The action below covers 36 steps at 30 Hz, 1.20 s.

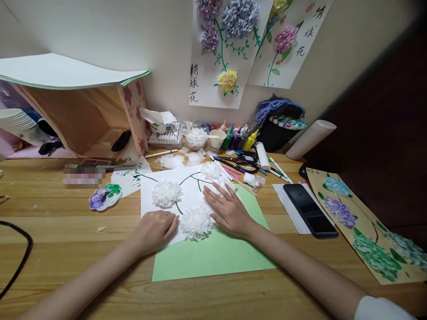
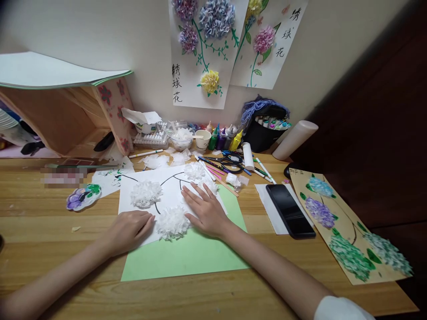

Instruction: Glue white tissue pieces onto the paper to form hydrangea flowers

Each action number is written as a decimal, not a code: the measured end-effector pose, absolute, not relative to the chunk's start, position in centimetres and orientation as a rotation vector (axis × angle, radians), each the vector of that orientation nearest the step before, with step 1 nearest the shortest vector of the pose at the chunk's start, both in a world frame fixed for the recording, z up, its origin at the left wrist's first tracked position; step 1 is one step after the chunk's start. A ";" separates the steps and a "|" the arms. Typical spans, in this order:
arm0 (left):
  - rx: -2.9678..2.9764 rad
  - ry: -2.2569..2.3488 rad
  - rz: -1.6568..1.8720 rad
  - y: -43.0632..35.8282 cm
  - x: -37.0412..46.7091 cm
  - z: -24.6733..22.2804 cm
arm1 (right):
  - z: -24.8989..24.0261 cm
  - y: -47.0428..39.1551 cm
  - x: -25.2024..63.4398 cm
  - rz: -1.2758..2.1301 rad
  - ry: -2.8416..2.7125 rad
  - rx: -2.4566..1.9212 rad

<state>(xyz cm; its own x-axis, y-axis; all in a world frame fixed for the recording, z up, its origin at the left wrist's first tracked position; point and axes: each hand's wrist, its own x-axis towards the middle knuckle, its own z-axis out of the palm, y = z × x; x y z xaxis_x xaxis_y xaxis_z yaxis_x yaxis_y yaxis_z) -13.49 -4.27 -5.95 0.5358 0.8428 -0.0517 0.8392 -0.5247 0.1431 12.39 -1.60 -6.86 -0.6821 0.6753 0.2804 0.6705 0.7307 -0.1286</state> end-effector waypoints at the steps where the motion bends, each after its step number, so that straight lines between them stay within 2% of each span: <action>1: 2.617 1.442 0.035 -4.3 -13.5 -6.0 | -6.9 -1.5 12.4 0.039 -2.646 -1.039; 12: 2.615 1.454 0.005 -4.3 -13.5 -5.7 | -6.8 -1.7 12.5 0.083 -2.688 -0.942; 22: 2.649 1.444 0.020 -4.2 -13.5 -5.9 | -7.0 -2.0 12.7 -0.049 -2.580 -1.082; 36: 2.638 1.432 0.075 -4.3 -13.5 -5.8 | -7.0 -1.9 12.4 -0.047 -2.539 -1.253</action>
<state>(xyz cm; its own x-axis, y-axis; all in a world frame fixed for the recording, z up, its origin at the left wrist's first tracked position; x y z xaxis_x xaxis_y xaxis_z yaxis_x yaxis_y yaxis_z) -13.55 -4.30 -5.81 0.5462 0.8374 -0.0229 0.8305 -0.5377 0.1458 12.42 -1.88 -6.97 -0.5703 0.7695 0.2875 0.7795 0.6174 -0.1059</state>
